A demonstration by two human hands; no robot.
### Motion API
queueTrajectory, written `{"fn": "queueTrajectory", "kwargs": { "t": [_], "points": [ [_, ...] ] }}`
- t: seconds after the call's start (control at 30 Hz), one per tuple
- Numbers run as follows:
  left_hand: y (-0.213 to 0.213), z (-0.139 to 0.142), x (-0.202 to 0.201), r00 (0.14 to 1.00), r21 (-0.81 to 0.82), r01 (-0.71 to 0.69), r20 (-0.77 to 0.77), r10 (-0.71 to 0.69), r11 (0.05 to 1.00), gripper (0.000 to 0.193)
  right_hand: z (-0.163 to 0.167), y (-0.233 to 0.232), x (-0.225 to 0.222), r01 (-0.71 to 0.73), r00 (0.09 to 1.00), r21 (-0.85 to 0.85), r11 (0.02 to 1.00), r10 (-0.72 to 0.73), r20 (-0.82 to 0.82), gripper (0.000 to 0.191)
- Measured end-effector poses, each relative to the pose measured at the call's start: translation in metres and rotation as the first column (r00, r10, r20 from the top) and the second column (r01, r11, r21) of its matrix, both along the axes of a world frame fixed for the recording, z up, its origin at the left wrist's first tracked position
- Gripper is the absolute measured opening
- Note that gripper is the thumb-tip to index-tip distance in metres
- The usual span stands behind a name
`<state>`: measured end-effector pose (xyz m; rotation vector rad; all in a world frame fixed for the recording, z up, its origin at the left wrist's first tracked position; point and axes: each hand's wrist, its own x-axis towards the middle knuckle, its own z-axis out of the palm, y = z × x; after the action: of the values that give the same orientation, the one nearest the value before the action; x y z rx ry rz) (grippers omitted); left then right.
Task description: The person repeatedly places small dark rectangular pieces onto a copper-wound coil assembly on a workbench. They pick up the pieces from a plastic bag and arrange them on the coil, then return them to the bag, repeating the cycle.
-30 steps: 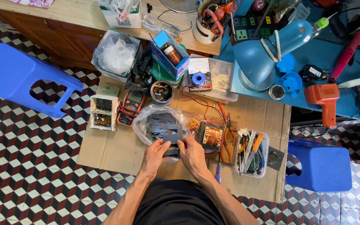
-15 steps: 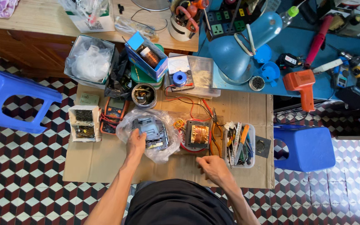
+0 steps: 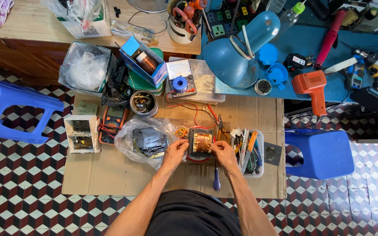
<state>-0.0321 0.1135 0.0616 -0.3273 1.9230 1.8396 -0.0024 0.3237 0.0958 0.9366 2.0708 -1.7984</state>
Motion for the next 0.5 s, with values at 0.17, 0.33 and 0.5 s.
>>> {"fn": "queueTrajectory", "kwargs": {
  "t": [0.17, 0.33, 0.5],
  "points": [
    [-0.0054, -0.0018, 0.0014, 0.999, 0.166, 0.036, 0.002, -0.037, 0.985, 0.049, -0.0030, -0.0014, 0.0011, -0.029, 0.998, -0.013, 0.999, 0.028, -0.050, 0.027],
    [-0.0030, -0.0009, -0.0040, 0.999, 0.181, -0.006, 0.035, -0.001, 0.984, 0.049, 0.0028, -0.0010, 0.0042, -0.045, 0.998, 0.050, 0.998, 0.047, -0.048, 0.031],
    [0.0009, -0.0002, -0.0023, 0.999, -0.133, -0.001, 0.040, 0.006, 0.991, 0.041, -0.0008, -0.0001, 0.0098, -0.050, 0.998, 0.107, 0.993, 0.053, -0.031, 0.035]
  ]
}}
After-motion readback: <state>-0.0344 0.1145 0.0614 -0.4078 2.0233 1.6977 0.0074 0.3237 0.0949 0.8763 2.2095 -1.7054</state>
